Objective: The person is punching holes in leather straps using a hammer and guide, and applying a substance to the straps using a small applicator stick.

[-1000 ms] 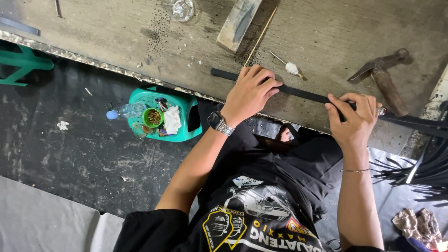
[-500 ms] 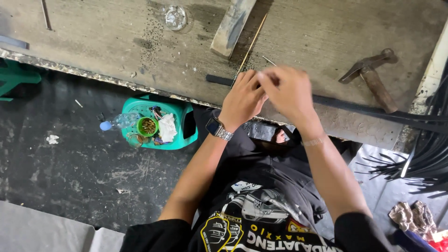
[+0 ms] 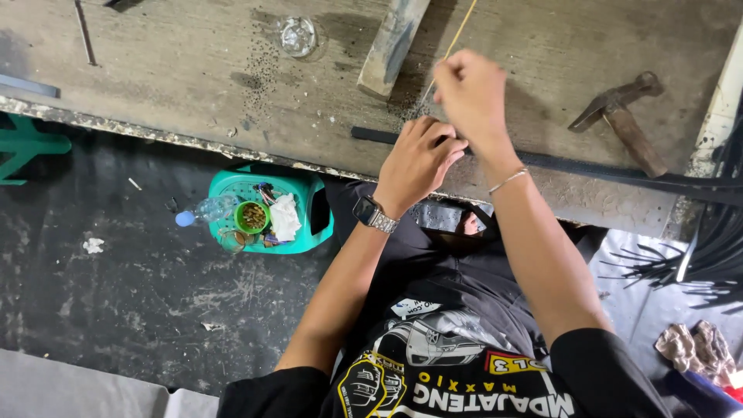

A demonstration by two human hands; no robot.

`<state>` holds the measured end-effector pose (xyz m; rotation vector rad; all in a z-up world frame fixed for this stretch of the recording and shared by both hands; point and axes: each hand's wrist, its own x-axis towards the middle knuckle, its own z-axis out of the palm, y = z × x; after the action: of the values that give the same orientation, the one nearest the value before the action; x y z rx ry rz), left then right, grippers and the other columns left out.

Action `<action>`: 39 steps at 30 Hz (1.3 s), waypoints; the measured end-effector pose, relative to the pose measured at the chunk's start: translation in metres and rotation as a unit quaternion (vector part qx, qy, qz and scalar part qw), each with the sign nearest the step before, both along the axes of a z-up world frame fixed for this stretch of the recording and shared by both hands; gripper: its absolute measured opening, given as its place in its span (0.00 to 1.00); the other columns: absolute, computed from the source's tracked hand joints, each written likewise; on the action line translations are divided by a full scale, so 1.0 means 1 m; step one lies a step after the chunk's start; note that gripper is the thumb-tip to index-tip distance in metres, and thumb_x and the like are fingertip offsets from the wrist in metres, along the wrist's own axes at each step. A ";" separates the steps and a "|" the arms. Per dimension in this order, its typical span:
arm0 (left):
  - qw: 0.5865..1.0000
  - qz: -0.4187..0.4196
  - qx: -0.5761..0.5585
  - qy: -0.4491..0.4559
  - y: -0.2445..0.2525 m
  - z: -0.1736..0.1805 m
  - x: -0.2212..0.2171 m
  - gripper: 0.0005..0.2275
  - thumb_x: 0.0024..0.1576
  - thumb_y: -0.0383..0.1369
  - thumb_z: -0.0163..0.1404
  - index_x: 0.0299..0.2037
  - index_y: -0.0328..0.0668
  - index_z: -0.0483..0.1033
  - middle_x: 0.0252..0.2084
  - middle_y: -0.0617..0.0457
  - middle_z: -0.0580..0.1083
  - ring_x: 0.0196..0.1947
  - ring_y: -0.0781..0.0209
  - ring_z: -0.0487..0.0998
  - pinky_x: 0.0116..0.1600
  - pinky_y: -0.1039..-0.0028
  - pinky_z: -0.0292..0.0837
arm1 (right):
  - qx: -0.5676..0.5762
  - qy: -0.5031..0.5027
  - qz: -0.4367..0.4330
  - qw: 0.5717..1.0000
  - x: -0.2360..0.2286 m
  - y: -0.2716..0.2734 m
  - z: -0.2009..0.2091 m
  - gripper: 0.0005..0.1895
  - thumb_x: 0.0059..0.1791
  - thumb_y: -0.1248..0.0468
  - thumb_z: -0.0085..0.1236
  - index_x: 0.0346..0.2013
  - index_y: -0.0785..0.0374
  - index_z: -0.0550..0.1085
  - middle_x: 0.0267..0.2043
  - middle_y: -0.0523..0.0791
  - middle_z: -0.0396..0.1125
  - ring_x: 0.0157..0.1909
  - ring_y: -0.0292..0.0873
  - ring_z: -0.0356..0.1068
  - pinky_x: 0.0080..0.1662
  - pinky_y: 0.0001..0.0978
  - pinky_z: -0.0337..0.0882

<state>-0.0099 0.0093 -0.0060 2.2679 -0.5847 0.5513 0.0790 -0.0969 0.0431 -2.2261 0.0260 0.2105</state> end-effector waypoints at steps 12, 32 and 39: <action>0.999 -0.026 -0.036 -0.011 0.000 0.000 0.006 0.04 0.59 0.32 0.57 0.41 0.46 0.78 0.40 0.56 0.70 0.44 0.56 0.70 0.50 0.67 0.63 | 0.323 -0.035 -0.040 0.945 -0.078 -0.084 0.030 0.17 0.56 0.74 0.44 0.61 0.70 0.64 0.32 0.53 0.70 0.29 0.44 0.71 0.28 0.26 0.69; 0.998 -0.031 -0.039 -0.042 -0.003 0.005 0.007 0.05 0.57 0.29 0.61 0.41 0.47 0.79 0.38 0.56 0.69 0.43 0.57 0.70 0.49 0.68 0.61 | -0.082 -0.353 0.052 0.930 -0.098 -0.139 0.001 0.09 0.62 0.67 0.52 0.47 0.68 0.79 0.32 0.48 0.75 0.33 0.53 0.75 0.38 0.41 0.73; 0.998 -0.035 -0.032 -0.029 -0.001 0.010 0.008 0.07 0.56 0.27 0.61 0.43 0.45 0.78 0.38 0.54 0.69 0.42 0.56 0.70 0.48 0.68 0.62 | -0.055 -0.379 0.119 0.916 -0.100 -0.110 -0.009 0.07 0.58 0.70 0.54 0.45 0.65 0.79 0.41 0.47 0.77 0.43 0.53 0.76 0.46 0.42 0.75</action>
<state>-0.0017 0.0082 0.0036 2.1681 -0.6636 0.5949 -0.0207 -0.2072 0.0345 -2.2782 -0.6696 -0.5474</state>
